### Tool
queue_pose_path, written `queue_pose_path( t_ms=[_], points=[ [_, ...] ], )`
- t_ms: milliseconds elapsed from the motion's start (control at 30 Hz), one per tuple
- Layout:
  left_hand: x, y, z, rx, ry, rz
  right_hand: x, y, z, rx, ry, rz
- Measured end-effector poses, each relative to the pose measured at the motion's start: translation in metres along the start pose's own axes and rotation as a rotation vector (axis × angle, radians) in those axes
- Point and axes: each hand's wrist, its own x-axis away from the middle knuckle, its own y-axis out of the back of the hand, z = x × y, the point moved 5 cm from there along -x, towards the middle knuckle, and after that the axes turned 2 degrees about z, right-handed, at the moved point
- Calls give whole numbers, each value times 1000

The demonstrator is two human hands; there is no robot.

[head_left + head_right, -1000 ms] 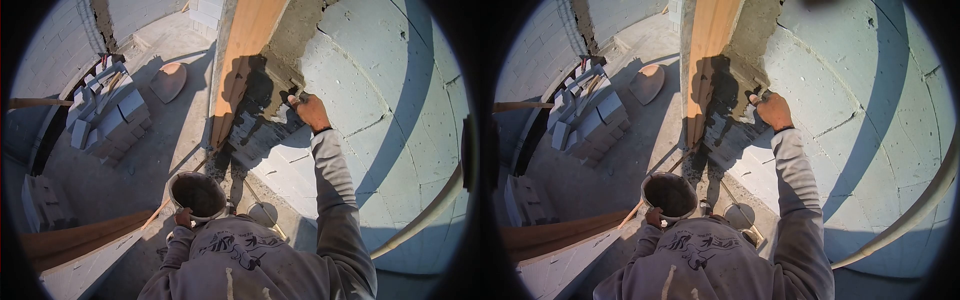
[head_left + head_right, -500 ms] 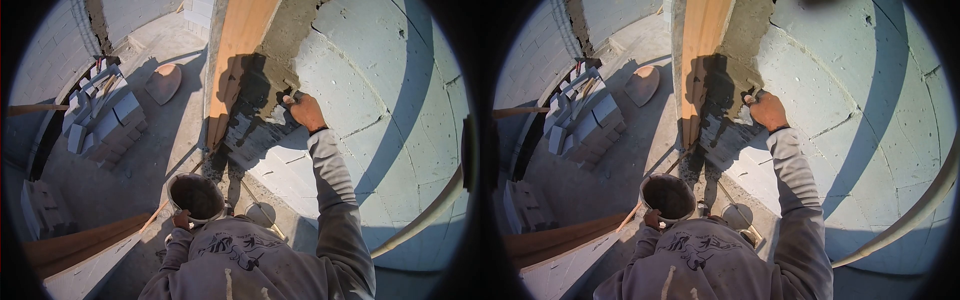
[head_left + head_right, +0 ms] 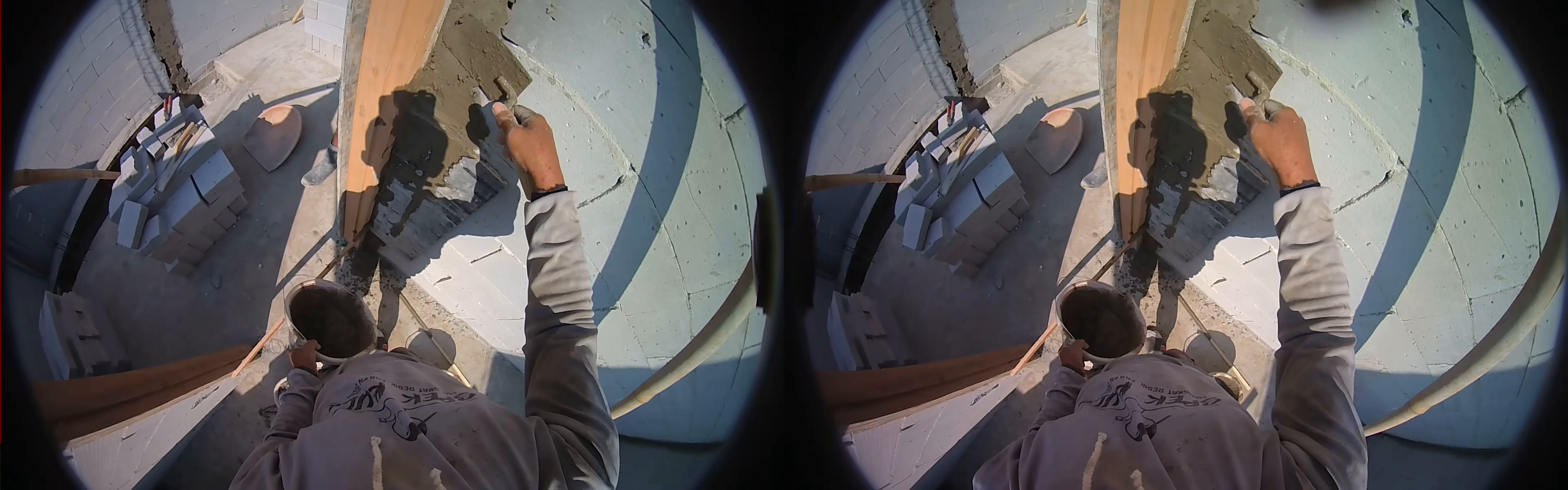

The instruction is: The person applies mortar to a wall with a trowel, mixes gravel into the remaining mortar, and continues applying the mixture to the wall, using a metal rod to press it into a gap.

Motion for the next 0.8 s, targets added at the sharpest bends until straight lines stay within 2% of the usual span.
queue_pose_path(
  t_ms=[67,133,167,200,233,300,400,467,533,567,633,667,700,767,800],
  points=[
    [-4,4,12,10,35,-40,-3,12,4,-118,69,-77],
    [-4,6,10,-133,-183,35,4,9,5,-79,76,-21],
    [-1,7,6,-131,-187,34,9,7,6,-39,86,33],
    [4,9,5,-62,-90,16,19,3,13,129,141,60],
    [6,9,6,11,7,-1,27,-10,6,138,157,69],
    [-1,11,15,-6,-44,-16,37,-33,-7,313,97,208],
    [-2,11,15,-47,-95,-29,28,-58,-26,437,32,232],
    [4,16,3,-79,-106,-22,17,-59,-26,394,32,223],
    [12,13,-3,59,88,-47,11,-50,-22,343,32,205],
    [13,13,2,55,90,-52,9,-40,-17,272,13,179],
    [7,12,2,-62,-225,-57,0,-20,-8,200,51,120],
    [-3,12,15,32,-25,20,-1,-11,-1,199,47,90],
    [1,15,11,16,-29,23,-3,0,8,200,46,52],
    [12,10,-3,-16,-172,8,-4,13,15,201,56,48],
    [2,9,10,29,-210,2,-5,21,16,126,77,-40]
  ],
)
